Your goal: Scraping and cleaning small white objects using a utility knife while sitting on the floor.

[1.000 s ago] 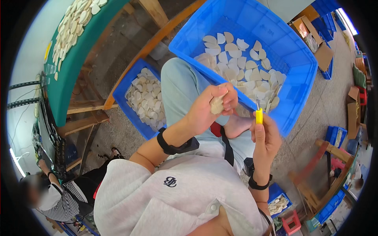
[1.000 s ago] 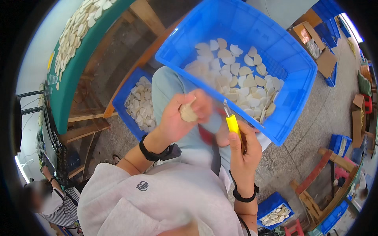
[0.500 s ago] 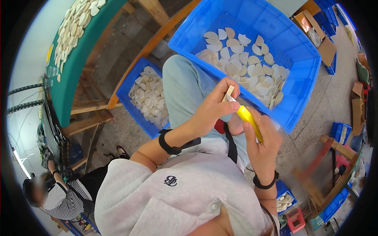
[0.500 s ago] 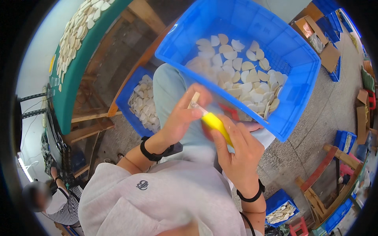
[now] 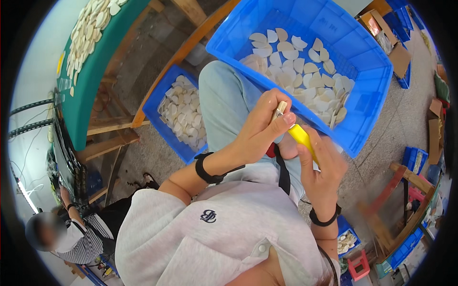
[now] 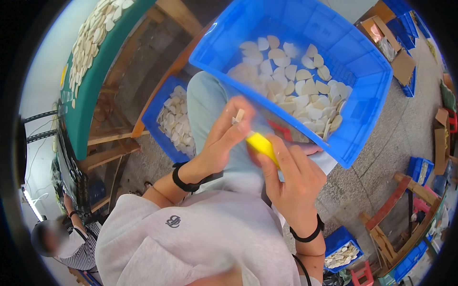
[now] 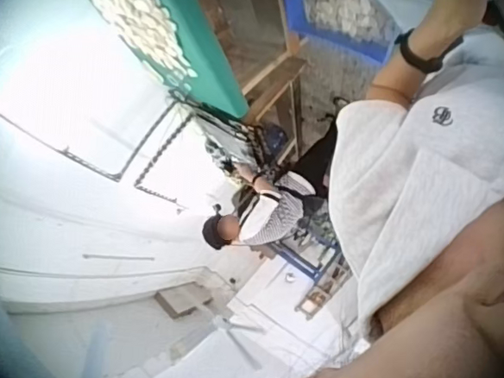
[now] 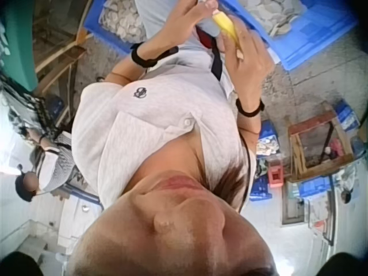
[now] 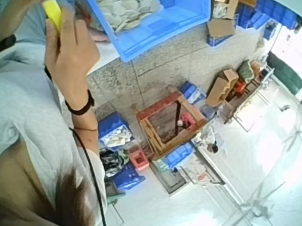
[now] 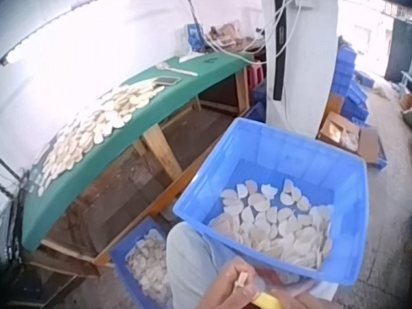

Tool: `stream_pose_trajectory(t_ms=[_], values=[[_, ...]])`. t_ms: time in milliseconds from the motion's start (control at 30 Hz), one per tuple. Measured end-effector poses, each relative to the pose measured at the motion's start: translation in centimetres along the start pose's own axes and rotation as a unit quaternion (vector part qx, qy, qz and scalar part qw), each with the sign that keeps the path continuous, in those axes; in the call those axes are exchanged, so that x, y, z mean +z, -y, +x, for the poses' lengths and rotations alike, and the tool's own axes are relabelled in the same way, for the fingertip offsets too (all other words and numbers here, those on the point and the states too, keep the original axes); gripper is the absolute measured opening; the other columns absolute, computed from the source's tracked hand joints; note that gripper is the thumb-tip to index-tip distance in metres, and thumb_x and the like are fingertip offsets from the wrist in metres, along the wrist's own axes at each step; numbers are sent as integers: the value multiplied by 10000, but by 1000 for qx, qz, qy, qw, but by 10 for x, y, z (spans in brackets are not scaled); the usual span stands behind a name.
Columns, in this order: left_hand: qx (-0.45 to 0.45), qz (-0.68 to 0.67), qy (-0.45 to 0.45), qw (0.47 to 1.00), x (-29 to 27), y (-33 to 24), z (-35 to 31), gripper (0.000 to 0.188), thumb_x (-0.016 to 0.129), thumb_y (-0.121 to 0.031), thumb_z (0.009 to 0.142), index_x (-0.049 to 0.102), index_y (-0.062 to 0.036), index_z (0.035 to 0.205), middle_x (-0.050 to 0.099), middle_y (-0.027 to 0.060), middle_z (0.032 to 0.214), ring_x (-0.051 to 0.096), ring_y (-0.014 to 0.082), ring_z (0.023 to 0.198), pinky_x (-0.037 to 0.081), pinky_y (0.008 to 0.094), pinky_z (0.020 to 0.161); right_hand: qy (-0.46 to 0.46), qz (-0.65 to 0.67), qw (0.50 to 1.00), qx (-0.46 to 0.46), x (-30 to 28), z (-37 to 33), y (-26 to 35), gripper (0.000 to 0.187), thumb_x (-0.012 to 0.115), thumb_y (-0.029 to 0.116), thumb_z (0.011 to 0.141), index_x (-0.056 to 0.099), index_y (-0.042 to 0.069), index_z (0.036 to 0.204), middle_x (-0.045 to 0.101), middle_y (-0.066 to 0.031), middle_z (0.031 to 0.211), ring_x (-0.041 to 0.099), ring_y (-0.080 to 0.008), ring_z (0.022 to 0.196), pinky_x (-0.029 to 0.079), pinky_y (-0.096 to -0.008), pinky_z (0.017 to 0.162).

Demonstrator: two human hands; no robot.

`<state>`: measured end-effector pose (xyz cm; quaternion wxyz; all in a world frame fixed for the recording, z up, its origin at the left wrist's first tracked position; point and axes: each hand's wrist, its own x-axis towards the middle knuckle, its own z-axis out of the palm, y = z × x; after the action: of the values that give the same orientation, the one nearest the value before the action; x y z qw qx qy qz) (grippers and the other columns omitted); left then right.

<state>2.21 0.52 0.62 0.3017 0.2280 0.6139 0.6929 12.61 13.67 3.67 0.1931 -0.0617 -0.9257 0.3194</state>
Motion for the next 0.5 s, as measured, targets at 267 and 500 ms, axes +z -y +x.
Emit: stream_pose_trajectory(t_ms=[267, 500], values=[[84, 105, -4, 991, -5, 9, 1, 167, 459, -236, 910, 427, -73, 903, 376, 5, 867, 352, 81, 814, 321, 207, 715, -2, -17, 1000, -8, 1, 0, -1, 307, 684, 152, 737, 621, 53, 1020, 492, -39, 639, 472, -193, 485, 361, -297, 441], [83, 69, -76, 991, 5, 9, 4, 206, 533, -231, 870, 453, -57, 795, 409, 49, 722, 373, 186, 707, 303, 297, 653, -16, -46, 999, -4, 6, 0, 2, 298, 677, 154, 747, 620, 54, 1022, 496, -38, 642, 487, -187, 488, 367, -290, 442]])
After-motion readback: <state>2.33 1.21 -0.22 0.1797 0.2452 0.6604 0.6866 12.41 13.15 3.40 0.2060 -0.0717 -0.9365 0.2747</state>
